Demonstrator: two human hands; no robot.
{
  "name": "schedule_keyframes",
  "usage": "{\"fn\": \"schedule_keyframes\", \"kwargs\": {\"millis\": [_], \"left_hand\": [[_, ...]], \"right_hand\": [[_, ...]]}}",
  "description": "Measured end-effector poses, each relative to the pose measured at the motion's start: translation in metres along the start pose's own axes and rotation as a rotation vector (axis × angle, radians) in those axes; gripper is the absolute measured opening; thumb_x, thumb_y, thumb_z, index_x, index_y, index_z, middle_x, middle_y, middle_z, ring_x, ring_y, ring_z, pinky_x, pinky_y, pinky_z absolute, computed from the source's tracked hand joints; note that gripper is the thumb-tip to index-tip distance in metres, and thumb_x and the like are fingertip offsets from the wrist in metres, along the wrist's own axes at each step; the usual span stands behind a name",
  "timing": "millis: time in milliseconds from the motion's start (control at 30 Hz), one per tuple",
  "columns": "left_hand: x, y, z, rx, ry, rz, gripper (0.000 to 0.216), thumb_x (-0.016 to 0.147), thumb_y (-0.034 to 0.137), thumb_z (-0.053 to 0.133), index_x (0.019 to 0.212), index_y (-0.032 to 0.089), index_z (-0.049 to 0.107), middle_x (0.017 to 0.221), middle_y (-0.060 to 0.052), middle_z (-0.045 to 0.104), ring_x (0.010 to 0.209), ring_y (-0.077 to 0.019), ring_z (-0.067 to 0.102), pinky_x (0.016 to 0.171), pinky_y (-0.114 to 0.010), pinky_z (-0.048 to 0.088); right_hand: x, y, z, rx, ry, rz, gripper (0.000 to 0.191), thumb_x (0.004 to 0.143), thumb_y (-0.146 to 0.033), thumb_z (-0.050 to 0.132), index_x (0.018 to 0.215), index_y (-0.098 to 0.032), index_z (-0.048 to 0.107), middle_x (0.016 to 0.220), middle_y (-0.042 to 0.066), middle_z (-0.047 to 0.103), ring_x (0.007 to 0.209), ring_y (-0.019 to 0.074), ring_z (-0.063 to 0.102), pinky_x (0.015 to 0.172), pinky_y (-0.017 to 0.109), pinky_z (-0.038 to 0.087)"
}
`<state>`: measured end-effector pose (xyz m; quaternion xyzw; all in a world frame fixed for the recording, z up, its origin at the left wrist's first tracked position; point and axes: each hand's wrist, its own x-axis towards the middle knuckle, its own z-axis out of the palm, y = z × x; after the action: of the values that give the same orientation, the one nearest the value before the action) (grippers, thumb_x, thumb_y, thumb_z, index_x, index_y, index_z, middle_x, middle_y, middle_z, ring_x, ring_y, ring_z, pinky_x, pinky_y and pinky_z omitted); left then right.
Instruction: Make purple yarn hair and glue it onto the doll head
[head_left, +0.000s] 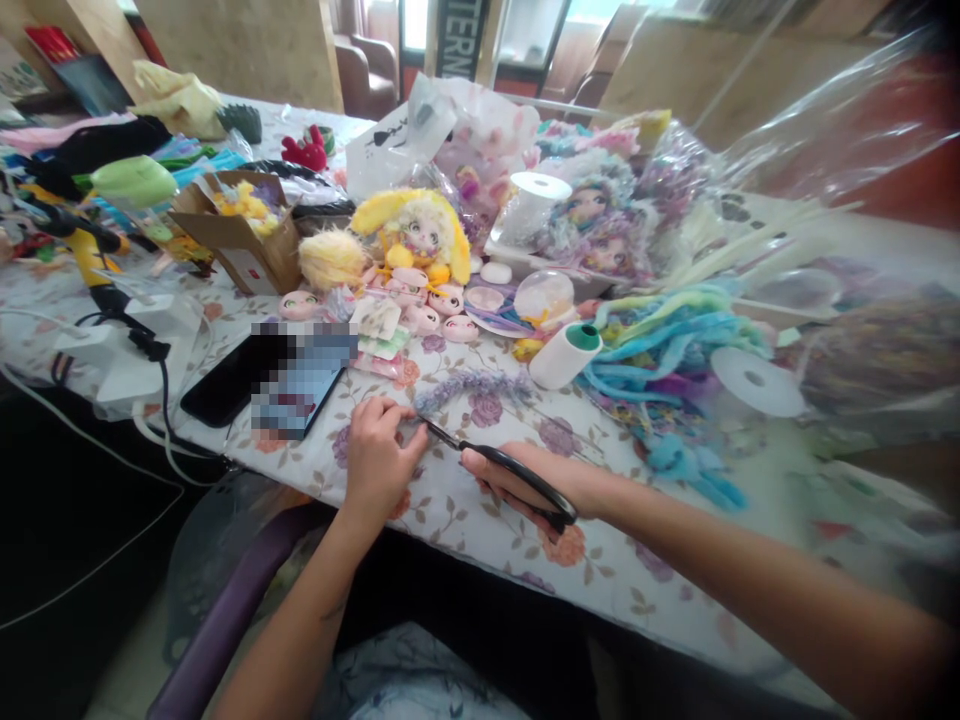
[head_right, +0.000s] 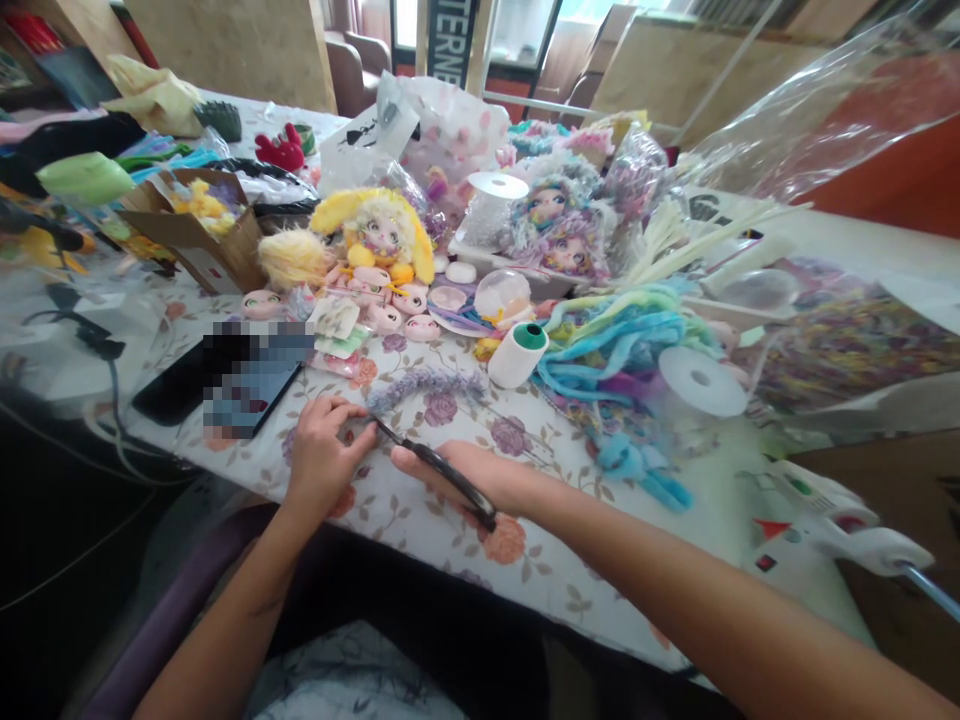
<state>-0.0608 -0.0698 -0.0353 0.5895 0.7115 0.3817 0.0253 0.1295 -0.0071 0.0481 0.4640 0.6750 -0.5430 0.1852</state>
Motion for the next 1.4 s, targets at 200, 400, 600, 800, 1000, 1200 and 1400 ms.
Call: {"fn": "schedule_keyframes", "kwargs": {"millis": [200, 400, 600, 800, 1000, 1200, 1400], "left_hand": [[0.003, 0.003, 0.003, 0.033, -0.026, -0.026, 0.009, 0.085, 0.023, 0.064, 0.088, 0.017, 0.07, 0.09, -0.007, 0.063, 0.092, -0.0266, 0.056, 0.087, -0.04, 0.046], [0.004, 0.007, 0.004, 0.05, -0.011, -0.039, 0.011, 0.087, 0.02, 0.059, 0.087, 0.018, 0.07, 0.089, -0.008, 0.063, 0.091, -0.0266, 0.056, 0.087, -0.04, 0.046], [0.004, 0.008, 0.005, 0.047, 0.0, -0.042, 0.012, 0.087, 0.019, 0.059, 0.082, 0.017, 0.07, 0.085, -0.008, 0.063, 0.089, -0.0262, 0.056, 0.086, -0.039, 0.045], [0.004, 0.01, 0.003, 0.053, -0.021, -0.049, 0.013, 0.089, 0.021, 0.058, 0.081, 0.019, 0.069, 0.086, -0.007, 0.063, 0.087, -0.0253, 0.055, 0.084, -0.038, 0.044], [0.005, 0.011, 0.001, 0.062, -0.073, -0.044, 0.016, 0.09, 0.02, 0.056, 0.079, 0.02, 0.067, 0.083, -0.006, 0.064, 0.086, -0.0251, 0.055, 0.083, -0.038, 0.043], [0.008, 0.011, -0.001, 0.07, -0.119, -0.047, 0.016, 0.09, 0.019, 0.055, 0.078, 0.02, 0.066, 0.082, -0.005, 0.062, 0.086, -0.0244, 0.056, 0.085, -0.038, 0.043], [0.009, 0.01, -0.001, 0.057, -0.114, -0.042, 0.016, 0.089, 0.018, 0.056, 0.076, 0.019, 0.065, 0.079, -0.005, 0.061, 0.085, -0.0245, 0.056, 0.083, -0.038, 0.043]], "right_hand": [[-0.007, -0.002, -0.003, 0.035, -0.015, -0.041, 0.063, 0.089, -0.075, 0.031, 0.072, -0.018, 0.05, 0.04, -0.004, 0.045, 0.031, 0.01, 0.042, 0.036, 0.021, 0.036], [-0.013, -0.008, -0.005, 0.043, -0.029, -0.07, 0.063, 0.094, -0.07, 0.026, 0.075, -0.016, 0.052, 0.04, -0.005, 0.041, 0.032, 0.0079, 0.039, 0.037, 0.019, 0.033], [-0.01, -0.006, -0.003, 0.053, -0.013, -0.016, 0.062, 0.093, -0.07, 0.028, 0.077, -0.016, 0.052, 0.04, -0.005, 0.044, 0.031, 0.0085, 0.04, 0.035, 0.019, 0.034], [-0.008, -0.005, -0.002, -0.03, 0.0, -0.01, 0.069, 0.089, -0.077, 0.023, 0.073, -0.017, 0.052, 0.039, -0.003, 0.045, 0.032, 0.0112, 0.044, 0.038, 0.022, 0.038], [0.005, 0.003, 0.001, -0.067, 0.011, 0.002, 0.068, 0.088, -0.078, 0.026, 0.076, -0.016, 0.053, 0.037, -0.003, 0.044, 0.03, 0.0129, 0.046, 0.037, 0.023, 0.039], [0.015, 0.009, 0.002, -0.043, -0.004, 0.072, 0.067, 0.086, -0.079, 0.028, 0.074, -0.018, 0.052, 0.033, -0.002, 0.043, 0.028, 0.0152, 0.046, 0.034, 0.024, 0.038], [0.009, 0.002, 0.002, -0.021, 0.018, 0.046, 0.065, 0.081, -0.082, 0.039, 0.056, -0.022, 0.033, 0.032, -0.004, 0.035, 0.027, 0.0124, 0.041, 0.031, 0.023, 0.033]]}}
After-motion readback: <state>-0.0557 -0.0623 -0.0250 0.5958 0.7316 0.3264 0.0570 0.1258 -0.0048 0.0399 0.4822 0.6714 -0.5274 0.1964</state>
